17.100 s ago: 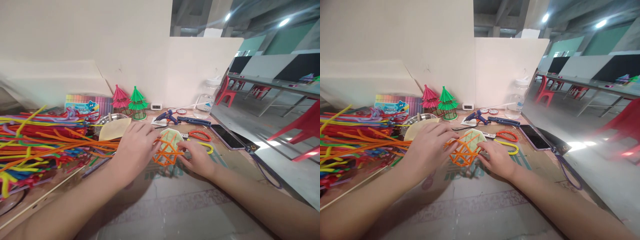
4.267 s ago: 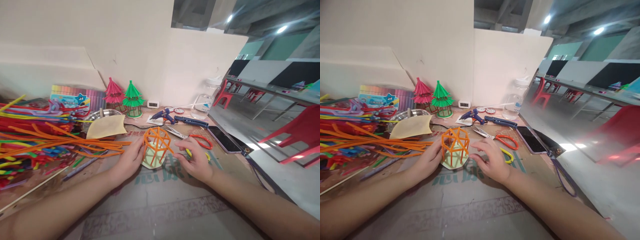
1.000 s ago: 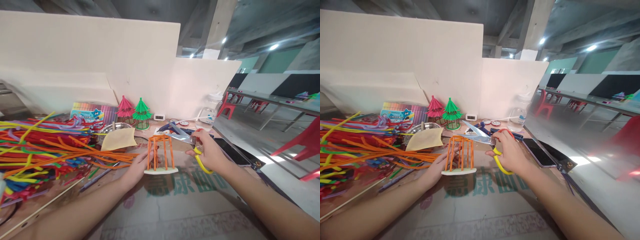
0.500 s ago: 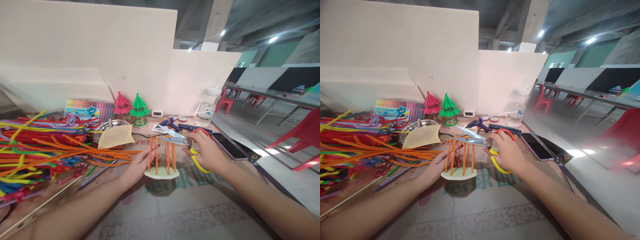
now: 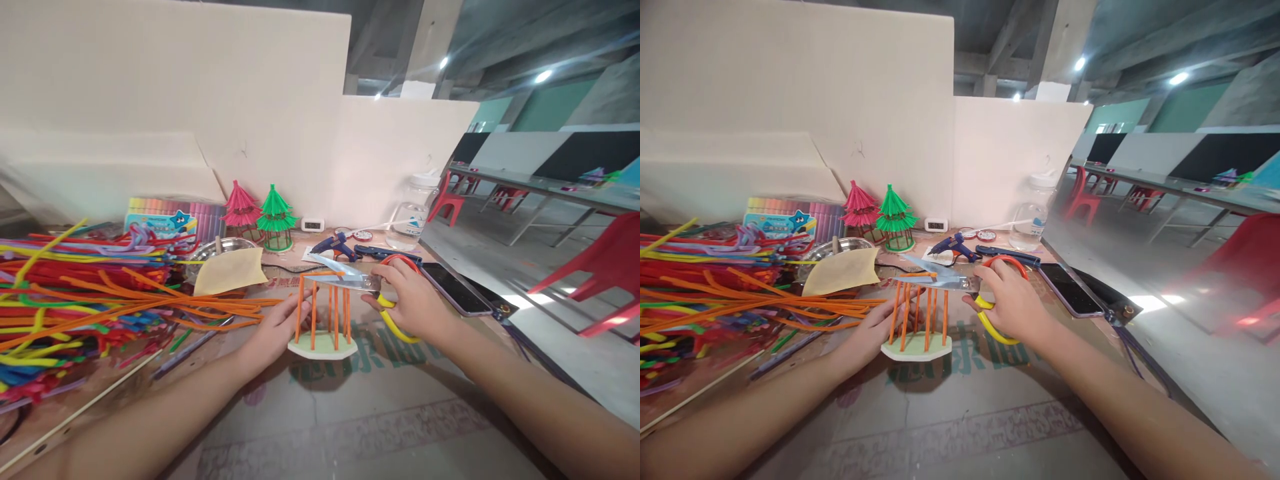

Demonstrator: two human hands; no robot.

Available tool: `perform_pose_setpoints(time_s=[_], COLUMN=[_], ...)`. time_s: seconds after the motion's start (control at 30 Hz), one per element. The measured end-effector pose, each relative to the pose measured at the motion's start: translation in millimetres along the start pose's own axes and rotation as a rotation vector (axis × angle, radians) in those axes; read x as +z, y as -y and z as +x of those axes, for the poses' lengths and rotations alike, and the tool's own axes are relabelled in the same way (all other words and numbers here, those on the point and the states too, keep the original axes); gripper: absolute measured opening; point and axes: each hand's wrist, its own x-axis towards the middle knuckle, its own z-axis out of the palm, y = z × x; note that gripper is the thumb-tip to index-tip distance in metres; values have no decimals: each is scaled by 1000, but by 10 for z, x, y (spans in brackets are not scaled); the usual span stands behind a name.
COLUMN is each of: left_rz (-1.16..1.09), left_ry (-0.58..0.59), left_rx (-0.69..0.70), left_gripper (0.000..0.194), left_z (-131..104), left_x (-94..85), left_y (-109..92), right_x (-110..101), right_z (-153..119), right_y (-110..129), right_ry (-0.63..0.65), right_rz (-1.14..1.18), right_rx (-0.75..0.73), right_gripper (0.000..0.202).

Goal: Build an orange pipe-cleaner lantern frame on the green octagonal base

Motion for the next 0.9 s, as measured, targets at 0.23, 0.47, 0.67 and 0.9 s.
perform_pose_setpoints(time_s=[0.23, 0.47, 0.67, 0.9], left_rz=[2, 37, 59, 91], left_ry=[6, 38, 17, -29], left_rx=[25, 42, 70, 43], left_gripper=[63, 54, 56, 65], left_z=[-2, -19, -29, 0], left_x=[-4, -2, -1, -20], left_y=[8, -21, -22, 60], right_x=[-20, -23, -24, 27], right_z=[0, -34, -66, -43], right_y=[16, -14, -30, -102], right_ry=[-4, -56, -75, -56], right_rz=[-34, -181, -250, -84], right_rx=[-9, -60, -109, 31], right_gripper=[34, 38, 34, 35])
